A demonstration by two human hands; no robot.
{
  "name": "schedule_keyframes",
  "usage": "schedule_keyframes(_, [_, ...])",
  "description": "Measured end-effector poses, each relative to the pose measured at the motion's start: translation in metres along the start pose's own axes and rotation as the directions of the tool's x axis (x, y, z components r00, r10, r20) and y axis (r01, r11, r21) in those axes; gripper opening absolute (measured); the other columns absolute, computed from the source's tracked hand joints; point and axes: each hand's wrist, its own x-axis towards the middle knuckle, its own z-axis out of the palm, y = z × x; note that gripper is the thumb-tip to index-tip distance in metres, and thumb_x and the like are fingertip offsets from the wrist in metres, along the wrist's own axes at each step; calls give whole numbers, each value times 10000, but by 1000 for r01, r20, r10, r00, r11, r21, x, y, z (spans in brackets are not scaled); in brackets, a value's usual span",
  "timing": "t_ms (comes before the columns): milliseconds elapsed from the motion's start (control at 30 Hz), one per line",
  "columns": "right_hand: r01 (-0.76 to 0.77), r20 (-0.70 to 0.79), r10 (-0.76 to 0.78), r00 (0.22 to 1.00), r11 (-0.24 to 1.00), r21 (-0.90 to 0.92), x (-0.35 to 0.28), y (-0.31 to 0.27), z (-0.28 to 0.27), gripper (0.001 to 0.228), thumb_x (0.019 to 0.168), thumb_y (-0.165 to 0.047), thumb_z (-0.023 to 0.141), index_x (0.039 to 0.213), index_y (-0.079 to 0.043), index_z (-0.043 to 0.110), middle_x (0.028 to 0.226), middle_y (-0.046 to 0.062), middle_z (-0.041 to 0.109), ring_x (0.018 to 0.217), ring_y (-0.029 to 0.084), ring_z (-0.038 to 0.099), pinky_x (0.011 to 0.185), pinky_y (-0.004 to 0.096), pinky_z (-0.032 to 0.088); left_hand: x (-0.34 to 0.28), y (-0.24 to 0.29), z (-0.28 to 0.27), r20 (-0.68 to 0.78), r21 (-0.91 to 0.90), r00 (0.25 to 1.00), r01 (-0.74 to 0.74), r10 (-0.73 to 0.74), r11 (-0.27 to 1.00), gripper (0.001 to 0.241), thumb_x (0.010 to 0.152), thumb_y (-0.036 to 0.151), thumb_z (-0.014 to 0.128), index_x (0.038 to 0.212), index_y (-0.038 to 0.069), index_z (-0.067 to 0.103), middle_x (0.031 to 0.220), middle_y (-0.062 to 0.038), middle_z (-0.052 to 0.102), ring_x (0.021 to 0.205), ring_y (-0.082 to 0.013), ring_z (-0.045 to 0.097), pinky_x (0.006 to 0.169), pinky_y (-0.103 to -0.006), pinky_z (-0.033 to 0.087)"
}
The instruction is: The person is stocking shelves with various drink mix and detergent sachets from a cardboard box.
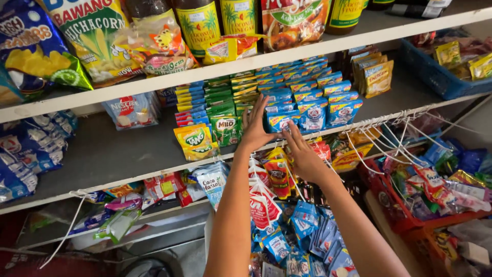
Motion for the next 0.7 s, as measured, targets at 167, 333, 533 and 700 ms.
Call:
schedule_keyframes(167, [-54, -8, 55, 998, 997, 52, -12, -27, -20, 998, 648, 205, 527, 1570, -112, 317, 1696, 183, 109, 1557, 387, 174, 1207, 460, 275, -2, 1, 0, 2, -7, 1000, 28, -28, 1000, 1345, 574, 306, 998, 1633, 200, 176, 1716, -60, 221, 1577, -256, 237, 1267, -556, 71])
schedule_keyframes(333, [-150, -3, 159, 987, 935, 321, -50, -44, -28, 860, 666, 223, 437, 1429, -167, 520, 1688, 144, 233, 1489, 318, 395, 978, 367, 490, -8, 18, -2, -128, 31, 991, -44, 48, 999, 1403, 520, 312, 1020, 1595, 162, 131, 1644, -141, 253, 1508, -380, 245, 1232, -563, 186])
schedule_keyframes(533, [-45, -217, 106, 970, 962, 269, -104, -51, -39, 603, 787, 189, 483, 1301, -94, 621, 1498, 150, 515, 1399, 325, 519, 1012, 331, 475, -34, 58, 0, -183, 71, 979, 99, -85, 993, 1291, 611, 126, 961, 1639, 164, 180, 1663, -217, 192, 1528, -459, 244, 1197, -504, 351])
schedule_keyframes(700, [-78, -313, 160, 936, 963, 258, -140, -53, -40, 427, 825, 178, 473, 1115, -59, 678, 1228, 142, 650, 1142, 296, 651, 875, 332, 523, -97, 123, -13, -336, 18, 942, 7, -1, 1000, 972, 819, 55, 872, 1606, 117, 304, 1614, -246, 262, 1490, -447, 309, 1236, -534, 332])
